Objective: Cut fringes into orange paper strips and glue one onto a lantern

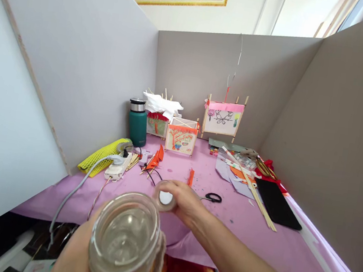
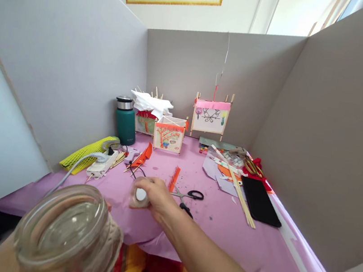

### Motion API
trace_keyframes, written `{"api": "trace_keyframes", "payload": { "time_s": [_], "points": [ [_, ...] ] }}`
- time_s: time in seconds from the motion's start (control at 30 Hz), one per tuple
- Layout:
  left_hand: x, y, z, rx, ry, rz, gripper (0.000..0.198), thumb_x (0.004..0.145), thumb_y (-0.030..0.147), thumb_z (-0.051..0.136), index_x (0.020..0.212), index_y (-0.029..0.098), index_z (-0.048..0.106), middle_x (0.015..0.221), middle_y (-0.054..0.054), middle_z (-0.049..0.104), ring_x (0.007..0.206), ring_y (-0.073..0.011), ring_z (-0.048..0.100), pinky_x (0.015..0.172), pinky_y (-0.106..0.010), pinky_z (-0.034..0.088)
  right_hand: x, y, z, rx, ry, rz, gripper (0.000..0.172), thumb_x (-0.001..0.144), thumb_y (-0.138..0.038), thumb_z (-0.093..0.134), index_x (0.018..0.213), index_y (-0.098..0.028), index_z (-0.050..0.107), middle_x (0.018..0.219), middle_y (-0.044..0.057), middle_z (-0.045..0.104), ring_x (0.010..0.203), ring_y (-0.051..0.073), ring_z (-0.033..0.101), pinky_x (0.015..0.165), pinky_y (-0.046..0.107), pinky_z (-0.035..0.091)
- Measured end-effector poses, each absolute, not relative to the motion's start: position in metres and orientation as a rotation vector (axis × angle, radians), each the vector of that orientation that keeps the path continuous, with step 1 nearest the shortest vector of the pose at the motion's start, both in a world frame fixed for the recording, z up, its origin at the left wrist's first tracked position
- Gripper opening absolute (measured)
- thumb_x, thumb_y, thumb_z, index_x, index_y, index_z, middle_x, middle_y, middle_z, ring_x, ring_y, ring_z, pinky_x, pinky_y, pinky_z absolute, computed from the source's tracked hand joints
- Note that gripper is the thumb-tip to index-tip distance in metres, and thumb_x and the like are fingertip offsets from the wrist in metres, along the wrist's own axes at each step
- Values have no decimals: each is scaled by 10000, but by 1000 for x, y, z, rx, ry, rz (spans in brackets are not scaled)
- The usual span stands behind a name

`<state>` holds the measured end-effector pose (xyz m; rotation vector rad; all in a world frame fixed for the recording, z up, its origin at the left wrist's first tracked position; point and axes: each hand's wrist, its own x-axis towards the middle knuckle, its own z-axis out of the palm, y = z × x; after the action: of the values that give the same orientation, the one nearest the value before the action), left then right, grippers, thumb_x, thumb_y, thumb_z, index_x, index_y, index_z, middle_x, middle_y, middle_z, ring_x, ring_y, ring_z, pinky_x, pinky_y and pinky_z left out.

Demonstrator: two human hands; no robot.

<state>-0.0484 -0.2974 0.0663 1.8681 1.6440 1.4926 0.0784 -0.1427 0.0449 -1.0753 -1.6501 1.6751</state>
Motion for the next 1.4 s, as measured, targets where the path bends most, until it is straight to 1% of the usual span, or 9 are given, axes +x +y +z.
{"api": "trace_keyframes", "payload": {
  "time_s": [0.13,0.27,0.43,0.57,0.67,0.77,0.87,1.0,1.4],
  "points": [
    [-65,-293,70,1775,1721,1428,545,619,340,711,1145,287,580,1036,-33,711,887,-286,686,756,-380,598,22,-109,30,-1231,-1843,1416,292,913,-324,548,1147,-151,553,1118,67,593,933,190,607,788,381,524],
    [-86,-282,66,1637,1903,1496,553,622,351,695,1152,243,582,1100,-62,683,1011,-311,641,871,-414,550,-1,-87,25,-1278,-2110,1111,317,916,-326,548,1190,-166,531,1185,73,563,985,201,592,826,409,515],
    [-112,-267,68,1751,1974,1491,552,603,350,705,1132,240,589,1145,-67,662,1075,-318,608,930,-412,514,4,-85,26,-1289,-2352,655,210,874,-296,554,987,-142,639,1085,133,637,1029,274,581,865,384,442],
    [-128,-254,69,1676,1986,1468,490,623,356,693,1093,250,601,1062,-44,694,983,-290,653,840,-358,564,7,-76,48,-1229,-2495,442,98,739,-249,652,768,-158,676,896,138,704,901,299,630,744,337,444],
    [-138,-243,76,1606,1964,1431,468,632,395,688,1074,263,609,1017,-30,710,915,-277,677,753,-328,591,-2,-42,92,-1121,-2519,371,182,774,-342,617,688,-190,665,747,86,708,769,263,650,670,312,438],
    [-144,-226,97,1570,2001,1459,542,606,401,701,1117,261,587,1092,-42,688,1008,-299,644,845,-361,559,-30,10,144,-1017,-2416,304,338,868,-495,486,938,-211,656,938,78,703,890,241,634,741,308,436],
    [-147,-203,127,1478,2038,1482,585,578,392,718,1126,253,569,1144,-56,663,1058,-319,614,896,-404,525,-71,62,182,-973,-2322,289,605,782,-624,551,1202,-188,521,1127,111,645,1004,262,599,787,318,445],
    [-159,-164,165,1332,2051,1575,587,595,407,732,1132,245,560,1115,-55,678,1047,-311,620,889,-424,513,-116,105,198,-960,-2266,325,818,674,-692,611,1261,-151,432,1170,159,614,1061,303,571,784,339,456],
    [-208,-79,204,1445,1902,1659,568,554,404,777,1033,145,614,995,-105,714,947,-303,652,811,-416,513,-138,136,192,-784,-2153,441,568,711,-490,652,1144,-147,522,1131,143,627,1031,267,586,843,330,434]
  ]
}}
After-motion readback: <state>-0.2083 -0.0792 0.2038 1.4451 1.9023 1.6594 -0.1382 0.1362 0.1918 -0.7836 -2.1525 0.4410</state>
